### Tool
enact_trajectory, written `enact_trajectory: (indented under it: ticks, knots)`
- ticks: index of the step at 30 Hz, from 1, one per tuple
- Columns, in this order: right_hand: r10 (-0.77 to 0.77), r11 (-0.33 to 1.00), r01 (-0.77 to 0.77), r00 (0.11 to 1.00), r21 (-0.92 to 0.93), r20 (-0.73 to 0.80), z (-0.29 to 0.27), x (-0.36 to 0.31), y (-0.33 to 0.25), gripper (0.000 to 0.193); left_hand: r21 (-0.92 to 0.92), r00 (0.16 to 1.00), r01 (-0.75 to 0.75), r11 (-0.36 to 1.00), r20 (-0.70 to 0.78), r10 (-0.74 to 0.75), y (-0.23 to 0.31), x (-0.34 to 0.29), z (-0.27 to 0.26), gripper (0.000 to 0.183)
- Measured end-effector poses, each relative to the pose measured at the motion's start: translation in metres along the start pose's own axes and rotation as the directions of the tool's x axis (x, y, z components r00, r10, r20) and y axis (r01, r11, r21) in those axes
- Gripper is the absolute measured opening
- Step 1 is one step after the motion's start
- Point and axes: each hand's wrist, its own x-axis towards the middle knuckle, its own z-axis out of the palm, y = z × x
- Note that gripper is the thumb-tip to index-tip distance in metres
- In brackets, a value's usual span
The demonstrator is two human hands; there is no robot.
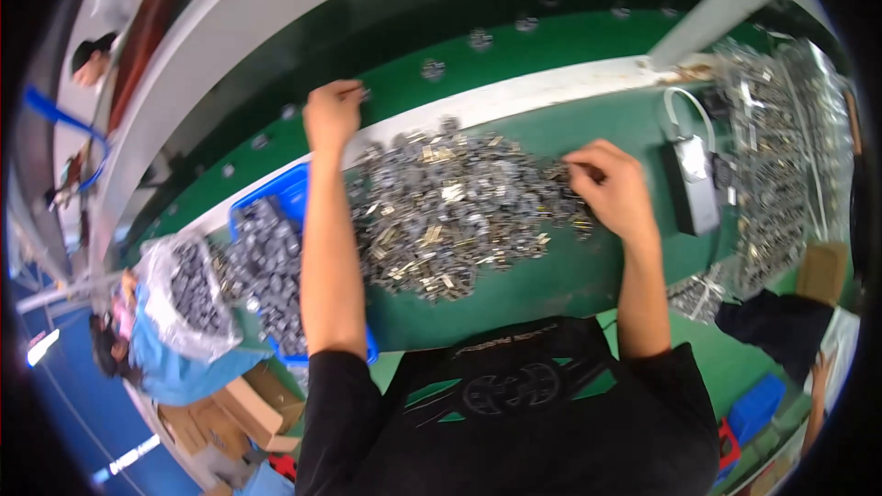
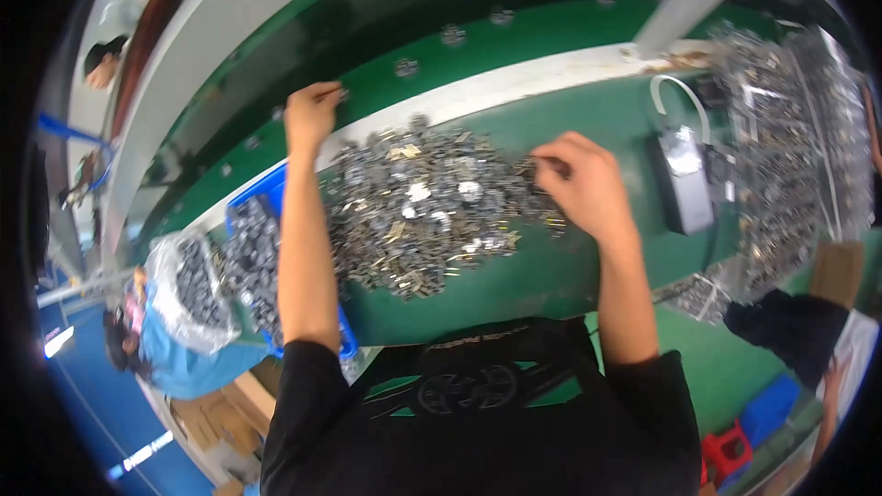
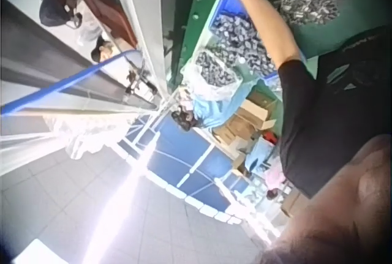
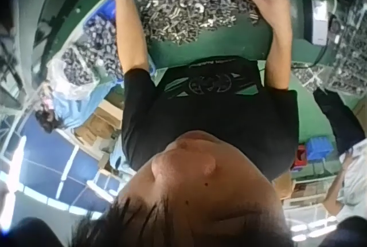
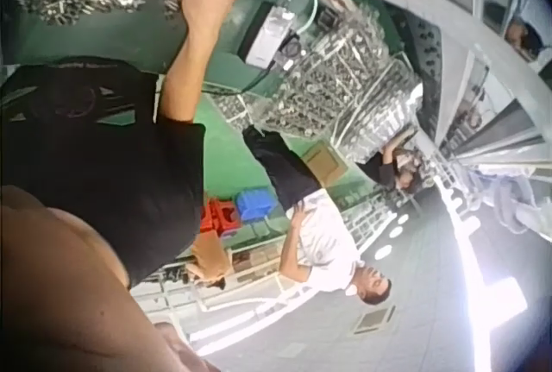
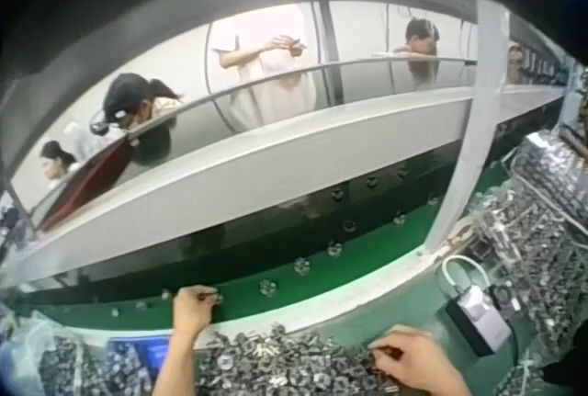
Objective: The person repeatedly takes grey plastic bases and metal components, inserts the metal components into the bases by hand to assemble them, and places items onto the conveyor line.
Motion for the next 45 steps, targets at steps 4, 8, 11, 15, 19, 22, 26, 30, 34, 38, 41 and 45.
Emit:
enact_trajectory:
  ticks: [4,8,11,15,19,22,26,30,34,38,41,45]
  knots:
    - [-0.217,0.967,0.209,0.976,-0.145,-0.038,-0.014,-0.006,-0.002,0.016,-0.193,0.976,0.193,0.962,0.141,-0.168,0.008,0.008,-0.007,0.024]
    - [-0.374,0.923,0.359,0.922,-0.140,-0.100,-0.014,-0.006,-0.001,0.015,0.387,0.974,-0.053,0.920,-0.184,0.134,-0.032,0.026,-0.040,0.026]
    - [-0.208,0.970,0.222,0.968,0.095,-0.139,-0.012,-0.006,-0.006,0.017,0.516,0.953,-0.092,0.852,-0.202,0.225,-0.073,0.033,-0.052,0.027]
    - [-0.132,0.928,0.147,0.989,0.343,-0.067,-0.012,-0.007,-0.002,0.027,0.341,0.999,-0.037,0.939,0.029,0.029,-0.068,0.025,-0.055,0.030]
    - [-0.096,0.807,0.067,0.995,0.587,0.018,-0.010,-0.015,0.003,0.026,0.227,1.000,0.020,0.974,-0.018,-0.016,-0.011,-0.005,-0.066,0.037]
    - [-0.088,0.696,0.012,0.994,0.718,0.069,-0.003,-0.016,0.003,0.024,-0.013,0.999,0.007,1.000,-0.034,-0.008,0.026,-0.040,-0.075,0.036]
    - [-0.155,0.558,0.016,0.984,0.829,0.085,0.010,-0.013,-0.011,0.023,-0.652,0.978,0.129,0.747,0.207,0.012,0.072,-0.096,-0.080,0.031]
    - [-0.192,0.662,-0.028,0.960,0.749,0.205,0.023,-0.014,-0.033,0.020,-0.833,0.887,0.405,0.376,0.458,0.060,0.090,-0.137,-0.064,0.044]
    - [-0.296,0.820,0.149,0.937,0.553,0.186,0.037,-0.012,-0.049,0.024,-0.881,0.894,0.413,0.230,0.440,0.082,0.093,-0.165,-0.050,0.044]
    - [-0.376,0.857,0.365,0.926,0.364,-0.042,0.048,-0.010,-0.069,0.025,-0.888,0.903,0.378,0.261,0.416,0.106,0.096,-0.180,-0.035,0.042]
    - [-0.287,0.854,0.290,0.955,0.433,-0.073,0.053,-0.015,-0.072,0.022,-0.900,0.911,0.347,0.265,0.390,0.132,0.104,-0.188,-0.029,0.040]
    - [-0.460,0.849,0.481,0.876,0.220,-0.141,0.053,-0.012,-0.075,0.018,-0.904,0.910,0.314,0.289,0.373,0.178,0.105,-0.192,-0.029,0.040]
